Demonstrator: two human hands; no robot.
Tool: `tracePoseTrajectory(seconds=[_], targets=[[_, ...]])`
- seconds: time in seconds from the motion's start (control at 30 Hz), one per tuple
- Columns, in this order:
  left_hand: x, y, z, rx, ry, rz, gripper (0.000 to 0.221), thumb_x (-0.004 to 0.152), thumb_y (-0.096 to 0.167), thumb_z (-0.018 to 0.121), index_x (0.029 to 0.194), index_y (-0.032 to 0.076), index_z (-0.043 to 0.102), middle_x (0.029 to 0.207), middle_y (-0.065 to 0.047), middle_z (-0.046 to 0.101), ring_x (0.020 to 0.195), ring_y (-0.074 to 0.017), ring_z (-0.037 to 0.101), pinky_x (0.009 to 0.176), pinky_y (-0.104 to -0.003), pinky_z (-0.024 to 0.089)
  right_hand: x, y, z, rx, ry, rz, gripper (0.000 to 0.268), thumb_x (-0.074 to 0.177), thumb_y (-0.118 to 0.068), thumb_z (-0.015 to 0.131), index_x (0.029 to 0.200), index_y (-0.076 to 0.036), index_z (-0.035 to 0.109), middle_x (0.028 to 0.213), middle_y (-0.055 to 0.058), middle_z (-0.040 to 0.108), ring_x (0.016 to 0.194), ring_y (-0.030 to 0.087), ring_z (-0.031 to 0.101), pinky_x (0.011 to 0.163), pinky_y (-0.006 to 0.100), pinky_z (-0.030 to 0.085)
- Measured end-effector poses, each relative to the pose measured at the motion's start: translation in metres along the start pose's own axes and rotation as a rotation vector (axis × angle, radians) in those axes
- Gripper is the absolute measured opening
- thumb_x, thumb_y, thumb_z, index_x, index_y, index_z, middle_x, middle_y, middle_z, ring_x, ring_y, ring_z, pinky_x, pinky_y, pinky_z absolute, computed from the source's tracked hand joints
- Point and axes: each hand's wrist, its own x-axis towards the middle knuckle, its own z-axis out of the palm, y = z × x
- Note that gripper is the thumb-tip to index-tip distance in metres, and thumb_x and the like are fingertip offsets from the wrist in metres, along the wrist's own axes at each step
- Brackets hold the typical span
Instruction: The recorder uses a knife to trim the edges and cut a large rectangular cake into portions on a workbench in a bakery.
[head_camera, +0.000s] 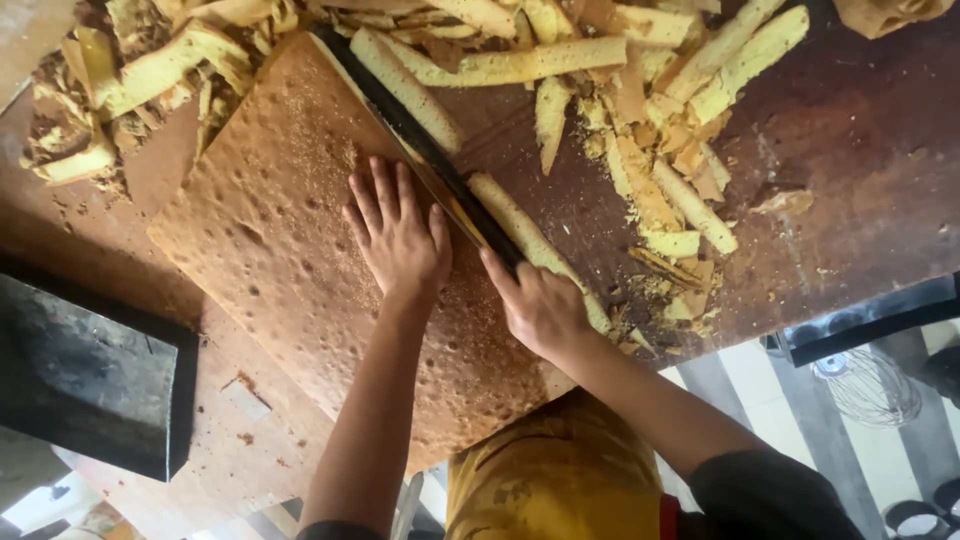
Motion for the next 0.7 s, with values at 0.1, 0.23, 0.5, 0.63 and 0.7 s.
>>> tracePoseTrajectory(seconds=[0.1, 0.23, 0.5, 0.63, 0.7], targets=[[0.000, -0.003, 0.002, -0.006, -0.044, -0.034, 0.072, 0.105, 0.056, 0.025, 0.166, 0.020, 0.014, 0.173, -0.003, -0.003, 0.158, -0.0295, -0.007, 0.127, -0.050, -0.006, -0.015, 0.004, -0.004, 0.086, 0.050, -0.020, 0.072, 0.098, -0.010, 0.067, 0.160, -0.017, 0.033, 0.076, 0.004, 0.059, 0.047, 0.010, 0.044, 0.033, 0.027, 0.037], [-0.001, -0.001, 0.004, 0.005, -0.058, -0.017, 0.072, 0.104, 0.056, 0.025, 0.165, 0.021, 0.014, 0.173, -0.002, -0.003, 0.158, -0.0300, -0.007, 0.127, -0.049, -0.006, 0.005, 0.004, -0.004, 0.022, -0.017, 0.003, 0.071, 0.094, -0.013, 0.065, 0.159, -0.017, 0.036, 0.077, 0.008, 0.059, 0.049, 0.012, 0.046, 0.034, 0.028, 0.038], [0.000, -0.002, 0.001, -0.005, -0.010, -0.019, 0.072, 0.105, 0.055, 0.025, 0.167, 0.019, 0.013, 0.174, -0.003, -0.002, 0.159, -0.0304, -0.007, 0.128, -0.050, -0.005, -0.056, 0.016, -0.012, 0.184, 0.051, 0.005, 0.072, 0.094, -0.010, 0.070, 0.158, -0.019, 0.038, 0.077, 0.004, 0.062, 0.054, 0.013, 0.051, 0.037, 0.026, 0.041], [0.000, -0.005, 0.007, 0.005, -0.109, -0.039, 0.074, 0.104, 0.060, 0.023, 0.166, 0.022, 0.010, 0.173, -0.002, -0.003, 0.158, -0.0291, -0.007, 0.127, -0.050, -0.004, -0.127, 0.023, -0.039, 0.163, -0.069, 0.066, 0.064, 0.092, -0.013, 0.067, 0.152, -0.019, 0.046, 0.077, 0.005, 0.066, 0.052, 0.014, 0.053, 0.039, 0.027, 0.046], [-0.004, -0.006, 0.008, -0.013, -0.037, -0.015, 0.073, 0.106, 0.060, 0.022, 0.167, 0.021, 0.010, 0.174, -0.003, -0.002, 0.159, -0.0296, -0.007, 0.128, -0.050, -0.004, -0.150, 0.025, -0.052, 0.142, -0.136, 0.089, 0.060, 0.093, -0.013, 0.066, 0.150, -0.019, 0.049, 0.074, 0.005, 0.066, 0.050, 0.014, 0.054, 0.041, 0.029, 0.048]])
